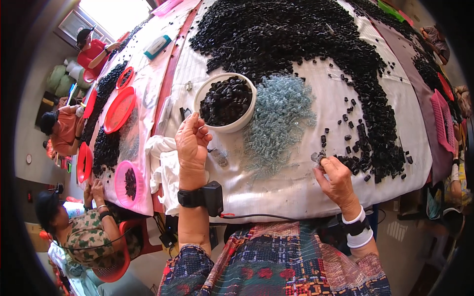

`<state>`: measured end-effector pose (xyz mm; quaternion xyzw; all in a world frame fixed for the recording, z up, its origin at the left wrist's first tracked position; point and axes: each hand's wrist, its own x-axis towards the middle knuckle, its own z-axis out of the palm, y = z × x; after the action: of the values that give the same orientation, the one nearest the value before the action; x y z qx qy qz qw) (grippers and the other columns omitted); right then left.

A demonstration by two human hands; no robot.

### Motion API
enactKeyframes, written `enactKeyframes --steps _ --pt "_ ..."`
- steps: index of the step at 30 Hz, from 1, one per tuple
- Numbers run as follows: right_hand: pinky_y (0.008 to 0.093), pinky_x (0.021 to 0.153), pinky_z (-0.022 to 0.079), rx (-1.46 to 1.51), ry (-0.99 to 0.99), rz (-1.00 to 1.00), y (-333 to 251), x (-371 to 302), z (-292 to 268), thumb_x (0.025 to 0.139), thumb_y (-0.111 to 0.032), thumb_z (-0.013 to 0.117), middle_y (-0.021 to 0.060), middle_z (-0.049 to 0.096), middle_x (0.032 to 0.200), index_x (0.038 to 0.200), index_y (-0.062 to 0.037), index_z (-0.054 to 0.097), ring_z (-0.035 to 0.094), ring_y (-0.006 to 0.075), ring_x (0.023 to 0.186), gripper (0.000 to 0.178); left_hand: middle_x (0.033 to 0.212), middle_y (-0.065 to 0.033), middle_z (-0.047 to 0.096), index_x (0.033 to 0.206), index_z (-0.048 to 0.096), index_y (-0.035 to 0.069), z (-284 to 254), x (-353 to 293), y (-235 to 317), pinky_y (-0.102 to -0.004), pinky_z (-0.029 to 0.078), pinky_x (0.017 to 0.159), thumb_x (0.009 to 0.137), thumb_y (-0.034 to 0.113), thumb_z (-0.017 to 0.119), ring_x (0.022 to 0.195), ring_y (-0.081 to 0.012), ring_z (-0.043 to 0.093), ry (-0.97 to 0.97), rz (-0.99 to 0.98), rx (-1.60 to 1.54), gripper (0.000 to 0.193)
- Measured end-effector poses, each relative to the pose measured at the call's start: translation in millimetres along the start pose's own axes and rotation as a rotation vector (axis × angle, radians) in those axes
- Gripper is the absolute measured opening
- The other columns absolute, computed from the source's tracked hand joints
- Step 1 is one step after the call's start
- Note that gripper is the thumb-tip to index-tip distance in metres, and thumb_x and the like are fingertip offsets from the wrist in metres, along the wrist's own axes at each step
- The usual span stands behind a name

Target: The recorder sorts small black shoe components and inserts blue crystalline material into them on a white workspace.

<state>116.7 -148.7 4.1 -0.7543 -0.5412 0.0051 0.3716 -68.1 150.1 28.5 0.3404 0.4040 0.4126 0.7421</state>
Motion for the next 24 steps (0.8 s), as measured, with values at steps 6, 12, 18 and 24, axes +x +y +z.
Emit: enactKeyframes --steps 6,12,18,24 --pt "0.0366 0.057 0.046 0.012 -0.012 -0.025 -6 3 7 0.07 0.0 0.065 0.0132 0.054 0.072 0.082 -0.0005 0.055 0.056 0.0311 0.067 0.016 0.072 0.001 0.053 0.086 0.056 0.011 -15 1 -9 -0.0278 0.046 0.048 0.081 0.018 0.067 0.061 -0.0128 0.055 0.085 -0.083 0.018 0.013" --pt "0.0366 0.057 0.046 0.006 -0.041 -0.04 -6 2 10 0.07 0.0 0.065 0.0132 0.054 0.071 0.08 -0.0013 0.055 0.056 0.0309 0.066 0.014 0.076 -0.0024 0.054 0.084 0.057 0.01 -19 5 -14 -0.0332 0.048 0.057 0.078 0.016 0.07 0.069 -0.0174 0.054 0.013 -0.225 0.028 0.015" --pt "0.0369 0.056 0.045 0.032 -0.055 -0.036 -6 5 15 0.071 0.001 0.064 0.0135 0.053 0.07 0.079 -0.0008 0.054 0.055 0.0314 0.064 0.013 0.073 -0.0024 0.054 0.079 0.057 0.01 -11 10 -13 -0.0351 0.049 0.059 0.076 0.016 0.071 0.066 -0.0175 0.054 0.055 -0.265 -0.01 0.016" --pt "0.0371 0.055 0.045 0.061 -0.088 -0.02 -3 4 13 0.071 0.002 0.063 0.0142 0.053 0.069 0.08 0.0002 0.054 0.054 0.0319 0.063 0.012 0.087 -0.0027 0.052 0.089 0.059 0.01 -4 14 -13 -0.0316 0.051 0.066 0.077 0.021 0.073 0.078 -0.017 0.054 0.119 -0.222 0.078 0.021"
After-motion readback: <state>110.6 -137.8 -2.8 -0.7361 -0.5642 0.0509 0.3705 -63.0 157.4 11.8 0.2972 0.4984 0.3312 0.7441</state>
